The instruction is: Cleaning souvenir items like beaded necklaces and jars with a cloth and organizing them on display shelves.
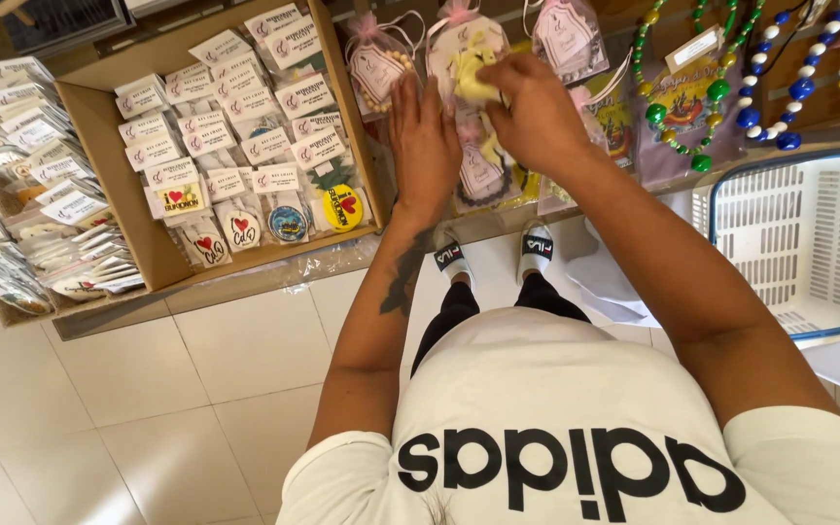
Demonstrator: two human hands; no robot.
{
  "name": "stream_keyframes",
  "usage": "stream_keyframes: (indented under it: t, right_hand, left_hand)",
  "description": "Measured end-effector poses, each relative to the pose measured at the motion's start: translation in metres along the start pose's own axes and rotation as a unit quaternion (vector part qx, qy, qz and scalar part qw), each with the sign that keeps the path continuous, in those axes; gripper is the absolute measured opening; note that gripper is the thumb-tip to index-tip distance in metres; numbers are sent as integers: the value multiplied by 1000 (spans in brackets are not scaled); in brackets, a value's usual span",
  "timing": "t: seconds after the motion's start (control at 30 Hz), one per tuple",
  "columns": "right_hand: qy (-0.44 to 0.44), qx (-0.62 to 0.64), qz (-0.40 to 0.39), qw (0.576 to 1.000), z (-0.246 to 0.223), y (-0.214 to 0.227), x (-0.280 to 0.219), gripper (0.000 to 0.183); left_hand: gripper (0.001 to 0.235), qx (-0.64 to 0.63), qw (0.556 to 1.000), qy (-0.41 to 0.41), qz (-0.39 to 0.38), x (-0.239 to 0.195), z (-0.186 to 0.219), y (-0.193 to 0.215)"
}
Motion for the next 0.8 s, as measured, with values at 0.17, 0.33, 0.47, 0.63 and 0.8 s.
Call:
stream_keyframes:
  t: [0.17,0.33,0.47,0.63,0.8]
  right_hand:
    - [-21,21,1,1000,-4,-1,0,39]
    - [-1,84,37,996,-23,55,1,44]
    - [14,54,143,988,11,83,1,33]
    - [-61,-19,116,991,52,74,7,35]
    - [-34,38,160,986,51,81,4,30]
  left_hand:
    - [39,-6,1000,-12,2,4,-7,-2]
    - [42,-28,1000,-8,7,9,8,10]
    - [55,-24,997,-52,-49,5,29,-8]
    - [61,2,988,-63,-139,11,40,-29]
    - [59,31,990,-60,-122,7,48,-24]
Point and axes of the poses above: each hand's wrist, its own x-axis towards the middle knuckle, its own y-axis out of the back of the hand, z = x × y, the point moved 7 cm from there along x, towards the middle knuckle, and after that the axes turned 9 degrees about -y, right-handed, at the moved point
